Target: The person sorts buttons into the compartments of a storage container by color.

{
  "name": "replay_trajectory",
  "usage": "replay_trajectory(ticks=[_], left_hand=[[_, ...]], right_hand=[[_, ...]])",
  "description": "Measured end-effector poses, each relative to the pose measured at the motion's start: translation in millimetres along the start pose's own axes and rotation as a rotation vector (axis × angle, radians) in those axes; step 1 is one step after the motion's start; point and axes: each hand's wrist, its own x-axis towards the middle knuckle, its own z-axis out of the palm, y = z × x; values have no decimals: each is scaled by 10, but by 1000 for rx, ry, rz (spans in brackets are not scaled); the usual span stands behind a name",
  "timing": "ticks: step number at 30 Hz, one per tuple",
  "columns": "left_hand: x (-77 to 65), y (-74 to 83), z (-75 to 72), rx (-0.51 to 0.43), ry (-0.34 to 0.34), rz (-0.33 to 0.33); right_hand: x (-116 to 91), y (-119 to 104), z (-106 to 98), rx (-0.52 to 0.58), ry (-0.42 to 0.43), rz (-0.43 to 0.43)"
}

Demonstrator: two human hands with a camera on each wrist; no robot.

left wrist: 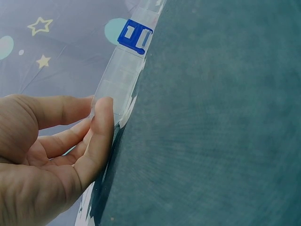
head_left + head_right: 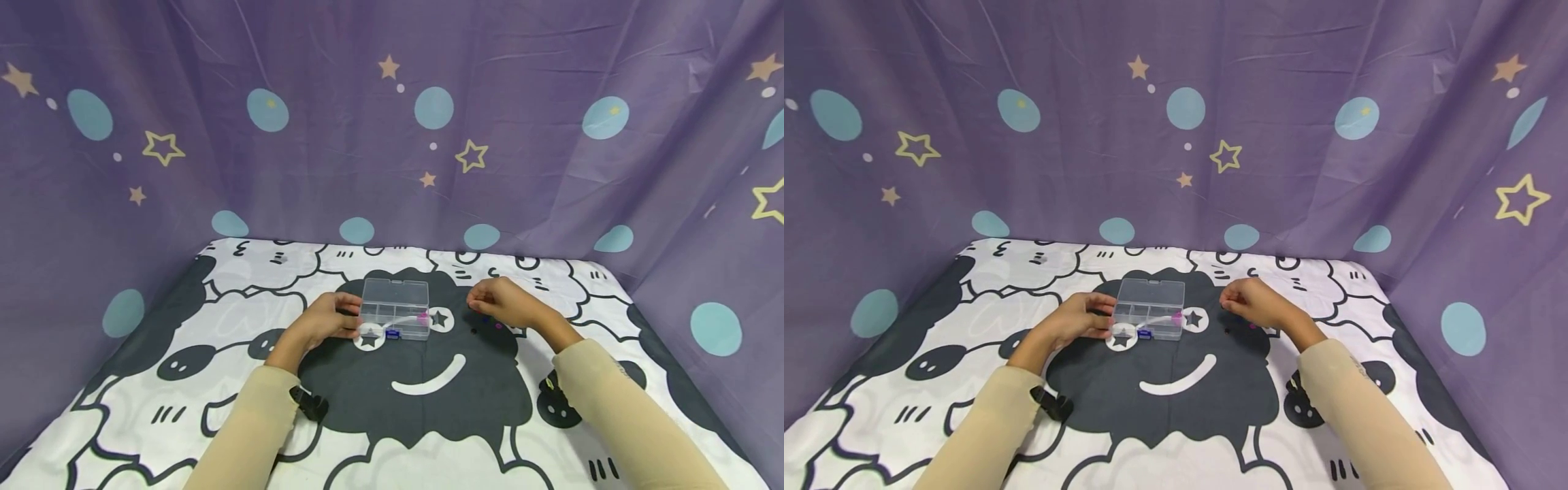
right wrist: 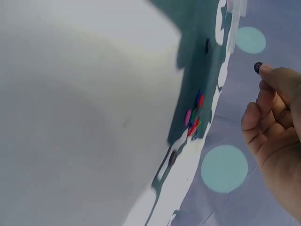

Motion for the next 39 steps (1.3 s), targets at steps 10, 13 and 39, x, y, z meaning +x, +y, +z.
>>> replay_trajectory(ticks=[10,13,39], left_hand=[[16,-16,-9,6,-9,-2],[17,-6,-4,8,-11,0],[0,8,-12,16,-5,-6]], right_hand=[[173,-209,130,9,-38,-41],[204,-267,161,17,-41,-61],[388,-516,449,-32,-88,-208]])
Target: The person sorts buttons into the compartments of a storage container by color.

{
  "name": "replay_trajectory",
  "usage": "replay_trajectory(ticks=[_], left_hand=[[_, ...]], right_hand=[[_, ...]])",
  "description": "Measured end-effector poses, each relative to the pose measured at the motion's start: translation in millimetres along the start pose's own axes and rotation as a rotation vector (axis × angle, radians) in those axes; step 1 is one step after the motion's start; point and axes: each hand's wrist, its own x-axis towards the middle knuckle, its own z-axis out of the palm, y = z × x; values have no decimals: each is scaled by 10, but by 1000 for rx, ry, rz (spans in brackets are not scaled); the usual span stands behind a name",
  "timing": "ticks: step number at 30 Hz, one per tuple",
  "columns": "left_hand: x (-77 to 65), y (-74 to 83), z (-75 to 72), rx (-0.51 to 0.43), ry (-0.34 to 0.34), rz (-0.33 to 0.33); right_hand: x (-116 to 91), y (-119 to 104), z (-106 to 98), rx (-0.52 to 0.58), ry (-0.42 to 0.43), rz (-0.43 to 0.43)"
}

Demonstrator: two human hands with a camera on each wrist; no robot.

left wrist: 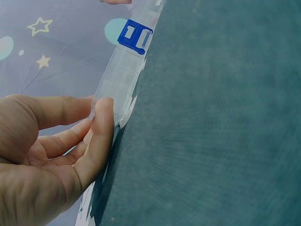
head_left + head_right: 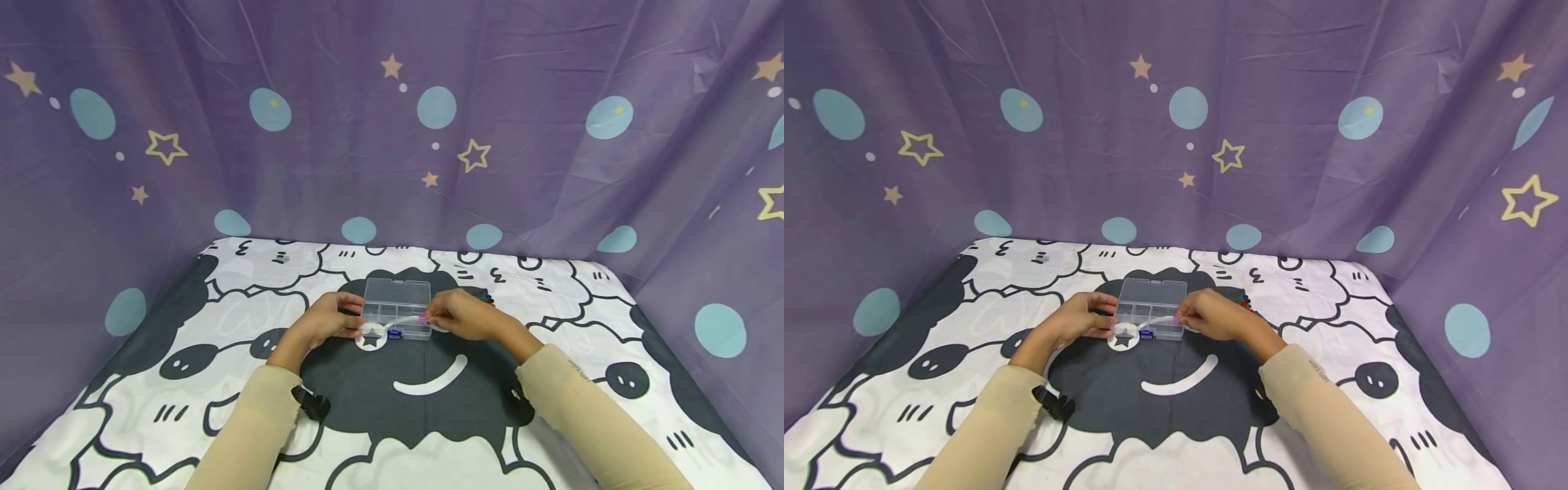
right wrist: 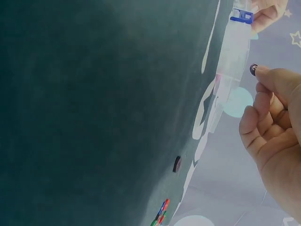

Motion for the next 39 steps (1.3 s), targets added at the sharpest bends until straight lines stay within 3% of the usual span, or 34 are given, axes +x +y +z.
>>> replay_trajectory(ticks=[5,18,39], left_hand=[[0,3,7,-2,-3,5],[-8,18,11,0,3,1],[3,-1,2,-5,6,-3]], right_hand=[[8,-56,4,14,-22,20],[-106,9,-61,-12,33,9],[-677,386,-346,-66,72,128]])
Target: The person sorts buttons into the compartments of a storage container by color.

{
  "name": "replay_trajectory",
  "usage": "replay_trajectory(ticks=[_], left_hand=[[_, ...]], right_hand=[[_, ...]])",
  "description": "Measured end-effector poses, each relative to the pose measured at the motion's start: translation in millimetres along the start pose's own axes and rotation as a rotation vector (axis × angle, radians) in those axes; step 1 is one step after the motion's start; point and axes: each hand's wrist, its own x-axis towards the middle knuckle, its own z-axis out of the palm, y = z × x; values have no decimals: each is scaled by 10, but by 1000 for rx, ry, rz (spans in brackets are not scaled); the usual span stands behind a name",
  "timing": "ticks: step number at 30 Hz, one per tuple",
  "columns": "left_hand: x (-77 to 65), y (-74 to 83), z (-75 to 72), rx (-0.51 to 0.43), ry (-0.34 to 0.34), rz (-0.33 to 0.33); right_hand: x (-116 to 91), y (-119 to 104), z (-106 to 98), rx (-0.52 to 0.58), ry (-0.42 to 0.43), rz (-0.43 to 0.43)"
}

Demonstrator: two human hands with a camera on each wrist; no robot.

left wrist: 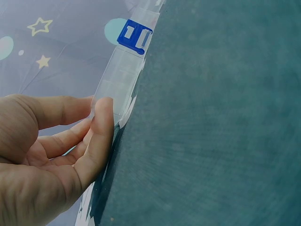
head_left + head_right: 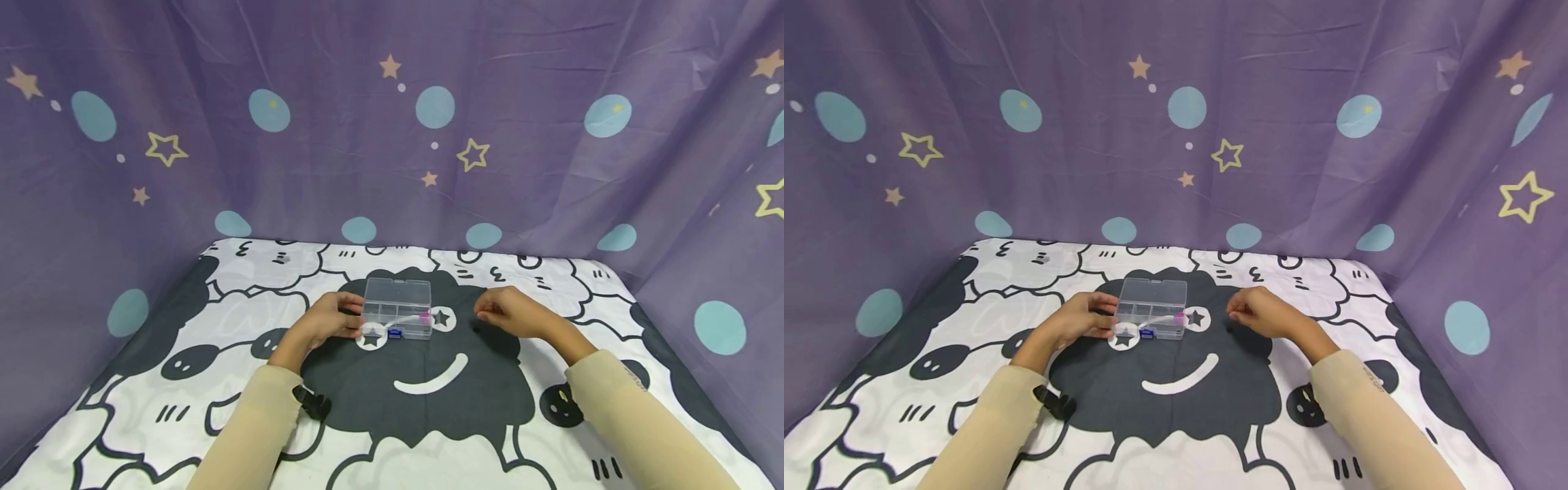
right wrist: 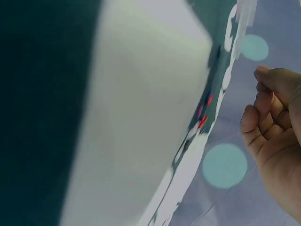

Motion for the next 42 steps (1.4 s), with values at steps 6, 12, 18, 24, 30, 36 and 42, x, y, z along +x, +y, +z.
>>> replay_trajectory(ticks=[6,12,18,24,30,36,42], left_hand=[[0,-13,-2,-1,-3,3],[-11,15,8,0,1,0],[-17,19,6,-1,-3,5],[-12,17,8,0,-1,4],[-8,14,14,-3,2,4],[-4,14,16,-1,1,7],[-10,10,8,3,-2,10]], right_hand=[[-148,135,-48,22,-36,81],[-256,220,-86,34,-60,115],[-293,280,-99,44,-96,141],[-290,328,-78,37,-115,146],[-286,335,-73,24,-129,151],[-265,294,-70,-10,-122,148],[-220,237,-91,-20,-148,200]])
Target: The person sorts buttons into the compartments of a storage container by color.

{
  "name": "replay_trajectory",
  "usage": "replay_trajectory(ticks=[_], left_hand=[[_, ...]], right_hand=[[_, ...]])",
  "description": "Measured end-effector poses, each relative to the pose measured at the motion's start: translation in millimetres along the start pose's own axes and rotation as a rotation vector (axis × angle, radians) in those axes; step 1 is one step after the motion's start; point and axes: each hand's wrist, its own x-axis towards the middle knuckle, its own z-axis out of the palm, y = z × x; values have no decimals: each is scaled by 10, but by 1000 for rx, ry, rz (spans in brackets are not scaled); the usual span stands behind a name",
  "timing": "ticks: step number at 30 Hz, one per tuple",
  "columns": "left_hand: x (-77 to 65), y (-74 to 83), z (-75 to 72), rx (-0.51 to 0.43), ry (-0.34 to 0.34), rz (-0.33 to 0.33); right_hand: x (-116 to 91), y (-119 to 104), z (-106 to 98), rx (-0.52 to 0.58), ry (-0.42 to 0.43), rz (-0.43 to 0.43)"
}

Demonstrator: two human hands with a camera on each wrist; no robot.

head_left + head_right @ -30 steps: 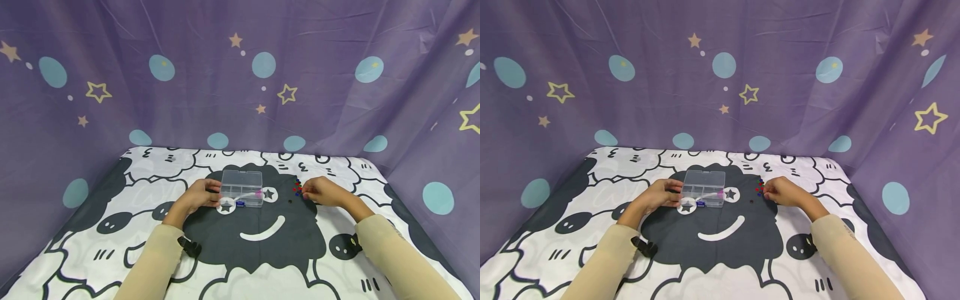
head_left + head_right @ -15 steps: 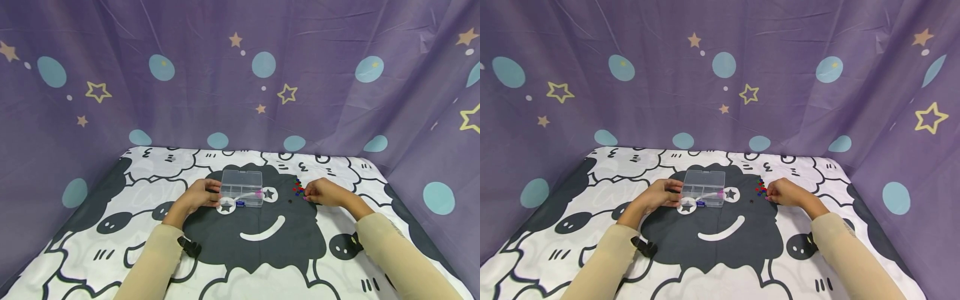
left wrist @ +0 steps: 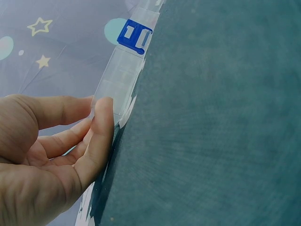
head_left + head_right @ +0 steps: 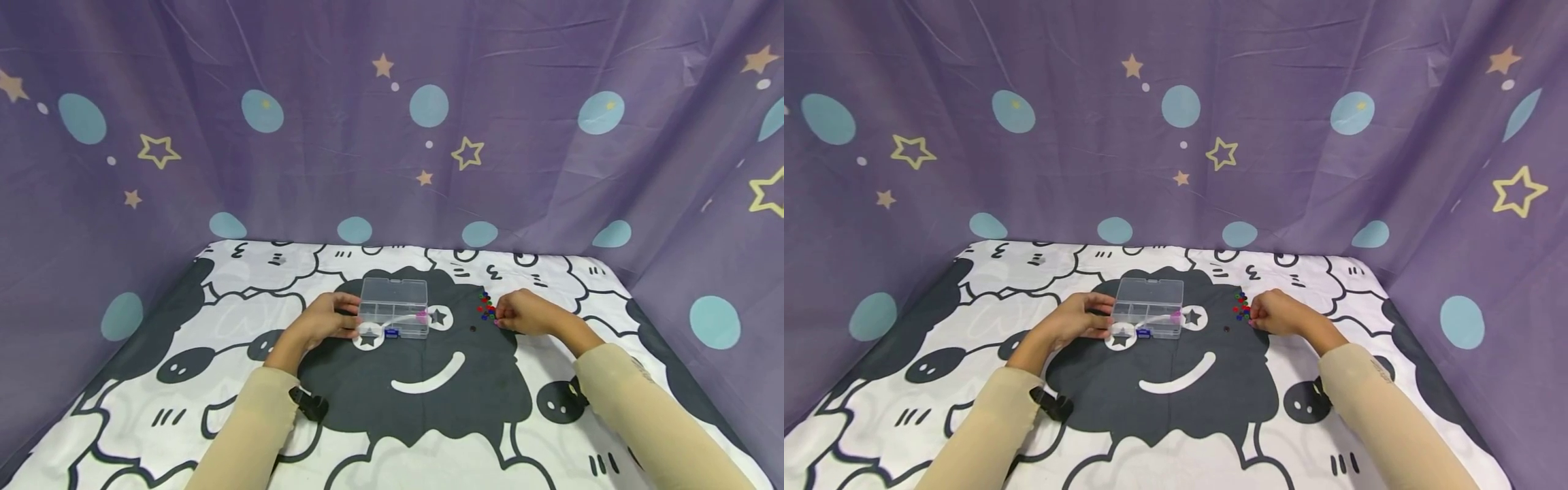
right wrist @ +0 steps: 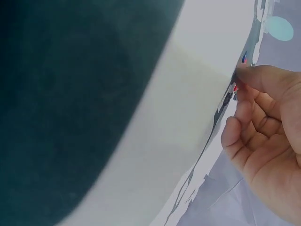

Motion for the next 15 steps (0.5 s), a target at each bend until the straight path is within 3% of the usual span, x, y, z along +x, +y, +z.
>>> replay_trajectory(ticks=[6,15], left_hand=[[2,-8,-5,-3,-2,4],[5,-8,-4,-2,-2,3]], right_hand=[[18,-17,-13,16,-32,43],[-1,28,-4,49,-58,3]])
